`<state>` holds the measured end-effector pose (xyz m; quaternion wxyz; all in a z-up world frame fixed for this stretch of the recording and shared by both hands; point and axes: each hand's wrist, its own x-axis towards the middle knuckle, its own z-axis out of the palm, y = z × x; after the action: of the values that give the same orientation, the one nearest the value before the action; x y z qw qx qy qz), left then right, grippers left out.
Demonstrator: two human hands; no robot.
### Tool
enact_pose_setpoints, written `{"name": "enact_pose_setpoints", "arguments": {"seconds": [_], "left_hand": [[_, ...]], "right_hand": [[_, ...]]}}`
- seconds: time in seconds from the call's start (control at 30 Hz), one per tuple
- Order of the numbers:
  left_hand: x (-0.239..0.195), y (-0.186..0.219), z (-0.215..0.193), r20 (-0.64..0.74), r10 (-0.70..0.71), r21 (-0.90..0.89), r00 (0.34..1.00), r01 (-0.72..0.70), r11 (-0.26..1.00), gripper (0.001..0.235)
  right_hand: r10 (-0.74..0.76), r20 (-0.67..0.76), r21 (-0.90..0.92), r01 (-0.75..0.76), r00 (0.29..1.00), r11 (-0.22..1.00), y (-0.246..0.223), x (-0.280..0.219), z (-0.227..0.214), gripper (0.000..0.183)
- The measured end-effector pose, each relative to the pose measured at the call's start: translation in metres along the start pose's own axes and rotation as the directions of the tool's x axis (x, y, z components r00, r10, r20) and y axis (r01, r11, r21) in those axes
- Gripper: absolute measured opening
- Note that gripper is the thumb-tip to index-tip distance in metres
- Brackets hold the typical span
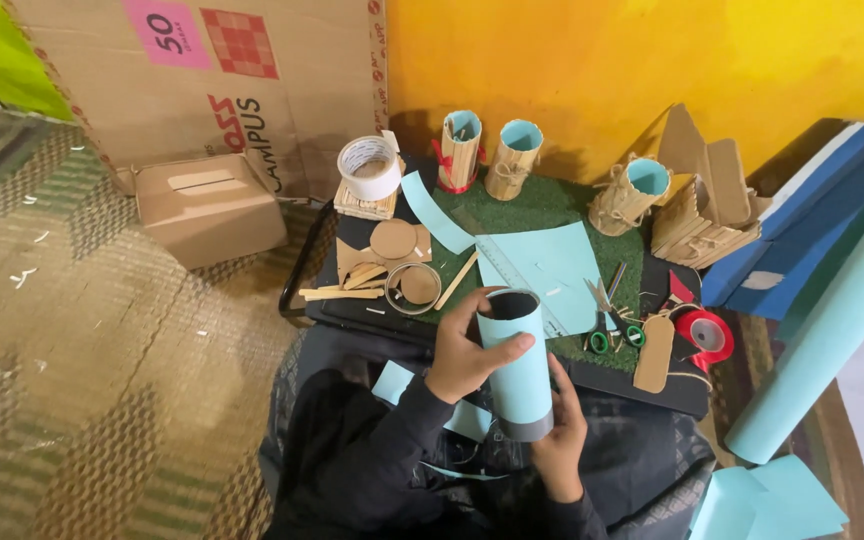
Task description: Trimming and fitting blue paper onto cardboard tubes for a craft project
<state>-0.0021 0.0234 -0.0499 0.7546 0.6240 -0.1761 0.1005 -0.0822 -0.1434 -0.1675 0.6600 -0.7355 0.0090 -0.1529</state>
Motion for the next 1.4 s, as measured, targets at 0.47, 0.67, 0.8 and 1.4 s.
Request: {"name": "enact_pose_setpoints", "arguments": {"seconds": [0.47,0.67,0.8,1.4], "left_hand": [[0.032,0.031,-0.041,0.374,-0.057,0.149,0.926,0.0,0.989,0.037],[0.035,0.03,-0.048,0.322,0.14,0.375,0.936,-0.262,0.889,0.037],[0.038,0.026,-0.057,0.406,-0.017,0.397,0.914,-0.16,0.904,0.03],[-0.02,-0.024,-0.004,0.329,-0.157,-0.407,0.931,0.29,0.866,0.045]], "right_hand": [[0.021,-0.024,-0.041,-0.022,0.999,0.999,-0.007,-0.013,-0.009,0.089],[0.043,-0.071,-0.027,-0.045,0.997,0.999,-0.004,-0.014,-0.01,0.086],[0.039,-0.06,-0.03,-0.041,0.997,0.999,-0.004,-0.012,-0.01,0.087],[0.12,0.246,0.033,-0.133,0.962,0.991,-0.004,0.001,-0.01,0.083]]}}
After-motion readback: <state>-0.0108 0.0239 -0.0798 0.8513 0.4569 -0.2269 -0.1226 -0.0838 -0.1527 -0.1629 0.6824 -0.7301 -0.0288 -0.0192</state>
